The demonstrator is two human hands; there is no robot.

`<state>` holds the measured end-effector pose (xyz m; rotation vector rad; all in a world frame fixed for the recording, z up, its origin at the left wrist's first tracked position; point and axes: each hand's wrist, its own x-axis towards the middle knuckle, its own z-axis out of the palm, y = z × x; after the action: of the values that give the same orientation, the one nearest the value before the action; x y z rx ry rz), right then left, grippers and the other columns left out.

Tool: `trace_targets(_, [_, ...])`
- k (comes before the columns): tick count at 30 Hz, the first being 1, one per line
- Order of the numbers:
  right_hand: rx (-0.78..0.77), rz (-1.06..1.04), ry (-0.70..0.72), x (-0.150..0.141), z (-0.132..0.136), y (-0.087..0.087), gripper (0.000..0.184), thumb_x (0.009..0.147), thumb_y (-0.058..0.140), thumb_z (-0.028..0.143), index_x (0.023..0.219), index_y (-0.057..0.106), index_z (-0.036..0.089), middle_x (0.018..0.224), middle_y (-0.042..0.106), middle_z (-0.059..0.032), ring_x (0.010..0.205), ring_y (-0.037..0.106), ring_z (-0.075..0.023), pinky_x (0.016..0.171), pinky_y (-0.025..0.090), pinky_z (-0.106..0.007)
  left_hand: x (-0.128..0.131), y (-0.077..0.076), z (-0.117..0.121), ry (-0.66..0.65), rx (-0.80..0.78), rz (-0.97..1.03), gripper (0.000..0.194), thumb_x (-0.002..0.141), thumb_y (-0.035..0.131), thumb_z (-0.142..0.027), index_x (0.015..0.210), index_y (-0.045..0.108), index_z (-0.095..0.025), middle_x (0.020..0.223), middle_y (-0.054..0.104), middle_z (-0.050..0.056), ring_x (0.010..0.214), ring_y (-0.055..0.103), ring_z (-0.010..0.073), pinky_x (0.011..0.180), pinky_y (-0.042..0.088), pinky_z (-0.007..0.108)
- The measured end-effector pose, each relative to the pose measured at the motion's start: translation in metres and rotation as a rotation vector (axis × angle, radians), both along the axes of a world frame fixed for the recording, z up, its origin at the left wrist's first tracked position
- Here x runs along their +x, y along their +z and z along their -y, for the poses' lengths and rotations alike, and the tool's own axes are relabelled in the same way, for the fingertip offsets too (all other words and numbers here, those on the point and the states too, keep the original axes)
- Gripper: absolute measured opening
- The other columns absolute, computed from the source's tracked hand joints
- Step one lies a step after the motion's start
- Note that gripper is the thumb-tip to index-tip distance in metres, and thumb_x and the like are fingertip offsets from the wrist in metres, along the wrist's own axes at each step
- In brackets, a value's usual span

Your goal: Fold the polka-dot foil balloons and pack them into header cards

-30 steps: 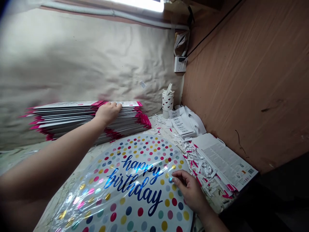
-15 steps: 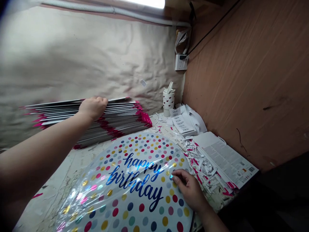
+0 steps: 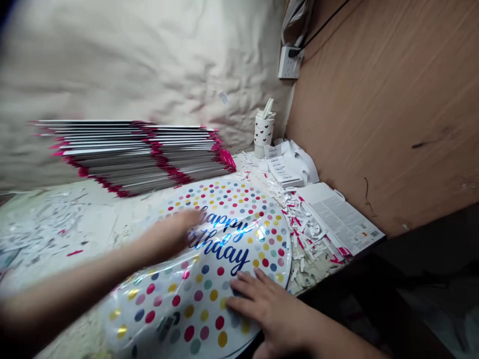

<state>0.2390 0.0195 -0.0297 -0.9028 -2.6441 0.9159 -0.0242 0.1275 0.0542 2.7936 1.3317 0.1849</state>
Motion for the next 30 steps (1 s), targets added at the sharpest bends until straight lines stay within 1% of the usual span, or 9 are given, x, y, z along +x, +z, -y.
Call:
trace_targets(2, [0.078,0.058,0.067,0.000,0.017,-0.008,0.073,0.073,0.059,0.016,0.140,0.031,0.025,0.143,0.032,-0.0107,0.132,0.029,-0.0314,0.106,0.023,-0.054,0.003,-0.043,0.080,-0.172,-0.086,-0.042,0.057,0.069,0.059,-0.052,0.119,0.056,-0.024,0.123,0.059,0.007,0.110,0.055,0.0246,0.088,0.046,0.032])
trace_targets(4, [0.201,0.050,0.011,0.003,0.028,-0.019,0.066,0.078,0.049,0.008,0.139,0.032,0.025,0.140,0.038,-0.0094,0.130,0.034,-0.0280,0.105,0.029,-0.051,-0.001,-0.075,0.137,-0.422,-0.049,-0.062,0.058,0.079,0.054,-0.036,0.133,0.041,-0.020,0.134,0.049,0.008,0.120,0.048,0.0257,0.095,0.042,0.035])
trace_targets(7, [0.334,-0.009,-0.038,0.007,0.037,-0.032,0.056,0.083,0.042,0.006,0.135,0.039,0.026,0.130,0.050,-0.0069,0.121,0.047,-0.0238,0.101,0.040,-0.043,-0.010,-0.095,0.172,-0.398,-0.045,-0.051,0.055,0.086,0.046,-0.024,0.139,0.030,-0.016,0.136,0.046,0.008,0.124,0.043,0.0241,0.101,0.036,0.038])
trace_targets(11, [0.354,-0.015,-0.049,0.007,0.041,-0.034,0.052,0.083,0.043,0.008,0.131,0.044,0.029,0.124,0.057,-0.0041,0.113,0.055,-0.0225,0.094,0.048,-0.038,-0.006,-0.100,0.180,-0.271,-0.001,0.126,0.043,0.088,0.044,-0.040,0.122,0.050,-0.014,0.118,0.062,0.011,0.111,0.054,0.0255,0.093,0.043,0.040])
trace_targets(14, [0.282,-0.018,-0.074,0.007,0.041,-0.030,0.055,0.079,0.044,0.005,0.126,0.050,0.034,0.119,0.061,-0.0005,0.109,0.058,-0.0212,0.091,0.049,-0.037,0.009,-0.104,0.185,-0.198,-0.057,0.203,0.025,0.087,0.046,-0.024,0.106,0.059,-0.015,0.100,0.068,0.010,0.093,0.060,0.0205,0.081,0.048,0.033])
trace_targets(18, [0.159,-0.047,-0.099,0.009,0.037,-0.030,0.056,0.073,0.048,0.003,0.118,0.058,0.036,0.116,0.063,0.0005,0.110,0.057,-0.0217,0.098,0.042,-0.042,0.017,-0.097,0.184,-0.043,-0.284,0.327,0.016,0.080,0.049,-0.017,0.083,0.065,-0.019,0.074,0.067,0.005,0.072,0.059,0.0160,0.067,0.048,0.027])
trace_targets(24, [-0.174,-0.063,-0.091,0.011,0.027,-0.007,0.041,0.072,0.066,0.021,0.111,0.064,0.032,0.125,0.057,-0.0036,0.118,0.048,-0.0246,0.101,0.037,-0.041,0.009,-0.072,0.155,0.120,-0.746,0.414,0.014,0.079,0.054,-0.026,0.080,0.067,-0.020,0.076,0.067,0.000,0.072,0.060,0.0128,0.066,0.044,0.022])
trace_targets(28, [-0.236,-0.020,-0.117,-0.010,0.022,0.015,0.075,0.058,0.076,0.048,0.125,0.053,0.025,0.131,0.050,-0.0089,0.120,0.045,-0.0275,0.101,0.036,-0.040,0.024,-0.065,0.140,0.306,-0.691,0.369,0.009,0.074,0.053,-0.025,0.069,0.053,-0.018,0.069,0.061,-0.001,0.065,0.056,0.0134,0.055,0.039,0.022])
trace_targets(30, [-0.139,0.005,-0.145,-0.027,0.022,0.017,0.056,0.071,0.068,0.043,0.121,0.055,0.021,0.122,0.057,-0.0098,0.112,0.051,-0.0246,0.097,0.039,-0.038,0.033,-0.062,0.139,0.284,-0.620,0.342,0.006,0.076,0.048,-0.022,0.072,0.050,-0.019,0.072,0.060,0.000,0.067,0.055,0.0147,0.058,0.038,0.024])
